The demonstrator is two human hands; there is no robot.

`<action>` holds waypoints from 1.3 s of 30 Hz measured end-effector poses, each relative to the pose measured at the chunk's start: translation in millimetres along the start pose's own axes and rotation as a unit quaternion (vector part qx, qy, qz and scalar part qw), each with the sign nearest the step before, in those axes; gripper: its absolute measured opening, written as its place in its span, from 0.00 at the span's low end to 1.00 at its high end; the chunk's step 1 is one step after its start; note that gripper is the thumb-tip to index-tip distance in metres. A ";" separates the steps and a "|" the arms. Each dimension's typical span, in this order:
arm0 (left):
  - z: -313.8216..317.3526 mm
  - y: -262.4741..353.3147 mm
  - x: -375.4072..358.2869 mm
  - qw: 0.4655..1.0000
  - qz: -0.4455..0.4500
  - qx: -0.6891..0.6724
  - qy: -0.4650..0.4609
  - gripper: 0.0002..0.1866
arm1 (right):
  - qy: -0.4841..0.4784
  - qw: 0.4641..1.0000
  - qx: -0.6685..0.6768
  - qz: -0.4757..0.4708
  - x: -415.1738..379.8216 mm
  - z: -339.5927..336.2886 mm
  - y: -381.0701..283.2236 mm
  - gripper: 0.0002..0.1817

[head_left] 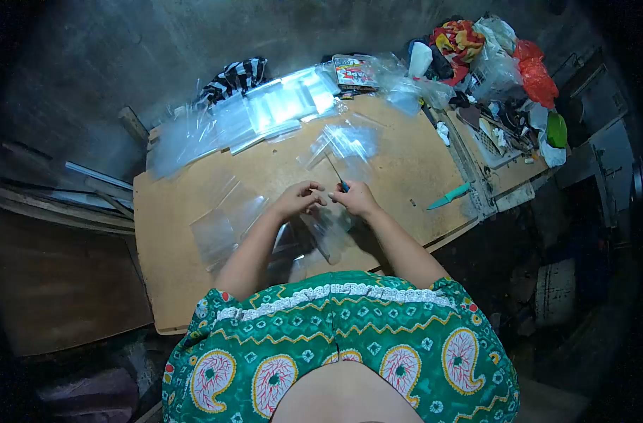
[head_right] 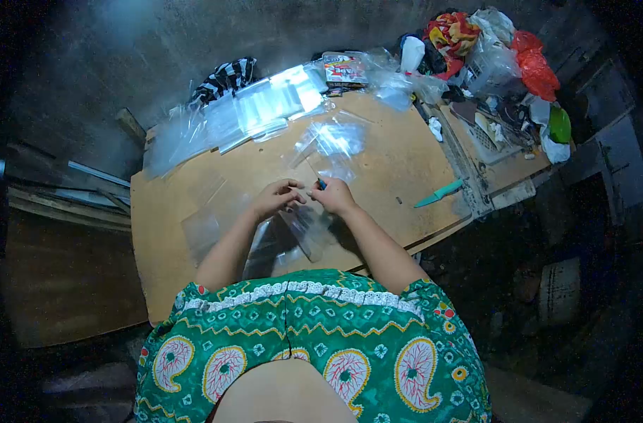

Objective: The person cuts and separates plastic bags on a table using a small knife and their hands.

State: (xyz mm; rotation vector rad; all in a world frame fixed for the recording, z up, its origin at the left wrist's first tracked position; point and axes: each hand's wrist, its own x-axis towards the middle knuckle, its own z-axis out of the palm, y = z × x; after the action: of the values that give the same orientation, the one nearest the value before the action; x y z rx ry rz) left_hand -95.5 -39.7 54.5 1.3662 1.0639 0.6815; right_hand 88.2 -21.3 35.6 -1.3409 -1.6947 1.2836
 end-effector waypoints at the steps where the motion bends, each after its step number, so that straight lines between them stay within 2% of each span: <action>1: -6.0 -0.3 0.0 0.996 -0.053 -0.069 -0.019 0.14 | 0.000 1.000 0.000 0.000 1.0 -1.5 1.9 0.10; 2: -10.6 -1.1 -0.7 0.984 -0.105 -0.138 -0.037 0.14 | 0.002 1.000 -0.013 0.001 1.7 -3.1 3.7 0.10; 3: -12.3 0.0 -3.1 0.984 -0.105 -0.137 -0.037 0.14 | 0.004 1.000 -0.027 0.002 1.5 -4.0 3.2 0.09; 5: -14.4 1.2 -8.6 0.967 -0.160 -0.189 -0.052 0.14 | 0.007 1.000 0.006 -0.011 -1.0 -3.2 3.0 0.09; 7: -17.9 -8.9 -4.1 0.963 -0.156 -0.206 -0.074 0.13 | 0.007 1.000 0.015 -0.020 2.8 -2.0 9.5 0.10; 9: -17.6 -15.5 -1.3 0.983 -0.107 -0.136 -0.067 0.10 | 0.010 1.000 0.004 -0.020 3.5 -2.1 12.4 0.10; 13: -14.2 -9.1 -3.7 0.988 -0.090 -0.092 -0.083 0.10 | 0.030 0.999 -0.038 0.000 -2.1 -4.8 1.1 0.10; 15: -9.3 -0.3 -5.7 0.993 -0.112 0.023 -0.033 0.11 | 0.043 0.998 -0.043 -0.007 -4.7 -3.7 -1.7 0.11; 16: -10.4 -4.8 -3.8 0.993 -0.112 0.023 -0.033 0.11 | 0.055 0.997 -0.047 -0.013 -5.4 -3.2 -2.0 0.11; 18: -11.4 -10.6 -0.6 0.997 -0.056 0.030 -0.039 0.11 | 0.053 0.997 -0.046 -0.009 -4.3 -2.7 -0.1 0.11; 28: -10.2 -8.2 -4.1 0.997 -0.074 0.011 -0.024 0.09 | 0.043 0.998 -0.056 0.002 0.1 -2.3 8.1 0.11; 31: -11.5 -13.0 -2.1 0.998 -0.057 0.028 -0.027 0.10 | 0.043 0.997 -0.068 -0.008 2.4 -1.4 9.2 0.11; 33: -13.3 -17.5 0.1 0.994 -0.041 0.102 -0.021 0.11 | 0.040 0.997 -0.062 0.004 0.4 -2.2 5.5 0.11; 39: -12.4 -25.4 1.7 0.996 -0.056 0.067 -0.008 0.12 | 0.036 0.995 -0.095 0.022 1.5 0.8 4.8 0.13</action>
State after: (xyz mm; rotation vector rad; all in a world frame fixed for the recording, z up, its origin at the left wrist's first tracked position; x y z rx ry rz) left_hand -110.6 -36.2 30.8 1.4118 1.1814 0.5248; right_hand 88.7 -20.1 30.7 -1.5219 -1.7814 1.1060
